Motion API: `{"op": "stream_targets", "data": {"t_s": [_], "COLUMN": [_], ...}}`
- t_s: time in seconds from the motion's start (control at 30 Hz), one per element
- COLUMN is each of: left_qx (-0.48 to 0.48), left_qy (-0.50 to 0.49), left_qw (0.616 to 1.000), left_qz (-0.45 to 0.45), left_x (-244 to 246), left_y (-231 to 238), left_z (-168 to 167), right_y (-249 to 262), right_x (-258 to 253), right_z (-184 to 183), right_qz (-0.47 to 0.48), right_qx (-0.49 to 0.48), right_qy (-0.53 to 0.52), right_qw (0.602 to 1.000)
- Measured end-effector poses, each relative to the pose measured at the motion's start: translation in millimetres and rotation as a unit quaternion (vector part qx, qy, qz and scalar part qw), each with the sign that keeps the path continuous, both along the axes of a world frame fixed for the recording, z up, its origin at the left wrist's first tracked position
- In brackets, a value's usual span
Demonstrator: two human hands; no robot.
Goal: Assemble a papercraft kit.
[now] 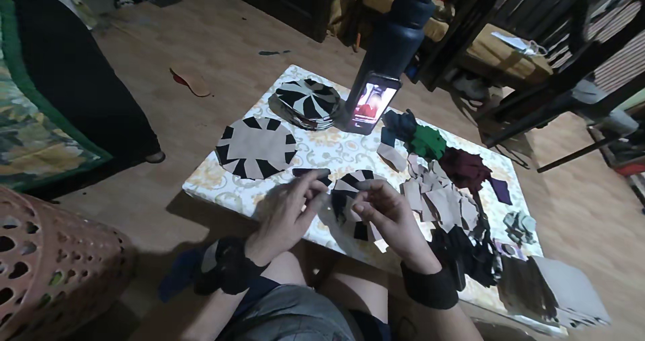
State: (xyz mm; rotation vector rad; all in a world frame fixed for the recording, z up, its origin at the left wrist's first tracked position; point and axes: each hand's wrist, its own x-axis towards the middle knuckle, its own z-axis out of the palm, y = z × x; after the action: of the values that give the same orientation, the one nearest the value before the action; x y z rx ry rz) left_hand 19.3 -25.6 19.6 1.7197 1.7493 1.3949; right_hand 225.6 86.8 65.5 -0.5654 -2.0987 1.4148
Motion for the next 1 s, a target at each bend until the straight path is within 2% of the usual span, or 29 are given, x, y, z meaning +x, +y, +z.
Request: {"op": "stream_targets", "data": {"t_s": [0.07, 0.1, 0.17, 0.27, 0.43, 0.53, 0.73, 0.83, 1.0], "left_qx": [-0.046, -0.047, -0.017, -0.008, -0.132, -0.129, -0.064, -0.055, -0.046], "left_qy": [-0.148, -0.188, -0.206, -0.146, 0.031, 0.117, 0.074, 0.036, 0.028], "left_qw": [0.982, 0.973, 0.974, 0.989, 0.991, 0.985, 0.994, 0.997, 0.997], "left_qz": [-0.109, -0.124, -0.09, -0.033, 0.006, 0.005, 0.057, 0.051, 0.048], "left_x": [8.6, 12.7, 18.4, 16.8, 16.7, 17.8, 8.5, 5.3, 6.2], "left_y": [7.4, 11.4, 18.9, 26.8, 30.8, 32.4, 30.7, 29.7, 28.0], "left_z": [8.4, 10.5, 10.4, 6.7, -0.9, -8.2, -12.8, -15.3, -18.4], "right_y": [-0.1, 1.8, 8.0, 20.0, 27.7, 27.6, 32.4, 36.8, 37.8], "right_x": [-6.6, -8.4, -9.8, -7.5, -5.1, -5.6, -5.2, -2.4, -0.6], "right_z": [1.1, 0.2, -4.6, -13.0, -22.2, -26.6, -25.8, -26.7, -23.4], "right_qz": [0.02, 0.02, 0.0, -0.035, -0.059, -0.053, -0.033, -0.023, -0.021], "right_qx": [-0.006, 0.002, 0.033, 0.062, 0.054, 0.055, 0.041, 0.008, -0.022], "right_qy": [0.005, 0.001, -0.014, -0.041, -0.111, -0.155, -0.174, -0.153, -0.141], "right_qw": [1.0, 1.0, 0.999, 0.997, 0.991, 0.985, 0.983, 0.988, 0.99]}}
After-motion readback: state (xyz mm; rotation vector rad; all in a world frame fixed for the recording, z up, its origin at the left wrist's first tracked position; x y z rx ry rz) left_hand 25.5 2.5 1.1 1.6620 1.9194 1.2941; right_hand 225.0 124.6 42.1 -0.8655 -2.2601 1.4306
